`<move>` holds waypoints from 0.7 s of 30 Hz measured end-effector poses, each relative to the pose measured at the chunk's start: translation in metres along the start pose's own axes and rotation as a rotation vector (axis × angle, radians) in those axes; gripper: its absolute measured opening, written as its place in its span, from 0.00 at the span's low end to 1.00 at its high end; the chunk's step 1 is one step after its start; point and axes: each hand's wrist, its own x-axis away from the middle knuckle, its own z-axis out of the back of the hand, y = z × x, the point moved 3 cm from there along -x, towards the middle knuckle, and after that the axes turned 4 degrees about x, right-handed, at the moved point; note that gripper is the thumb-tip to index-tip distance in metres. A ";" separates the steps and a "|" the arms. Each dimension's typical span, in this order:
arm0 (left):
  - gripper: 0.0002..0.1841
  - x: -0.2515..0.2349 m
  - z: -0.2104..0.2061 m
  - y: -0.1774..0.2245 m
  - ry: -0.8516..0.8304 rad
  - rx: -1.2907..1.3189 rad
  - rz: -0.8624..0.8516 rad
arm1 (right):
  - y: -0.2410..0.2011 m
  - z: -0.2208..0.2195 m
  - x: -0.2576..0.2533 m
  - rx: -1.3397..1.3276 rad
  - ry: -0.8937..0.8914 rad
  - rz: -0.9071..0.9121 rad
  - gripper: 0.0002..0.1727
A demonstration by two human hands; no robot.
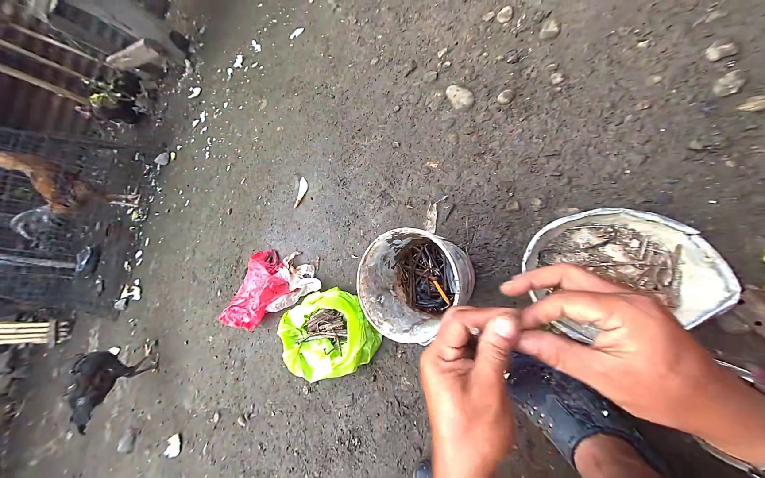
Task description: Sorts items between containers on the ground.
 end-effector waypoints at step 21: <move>0.10 -0.050 0.108 -0.055 0.274 -0.821 -0.177 | 0.112 0.163 0.059 0.672 0.154 -0.515 0.13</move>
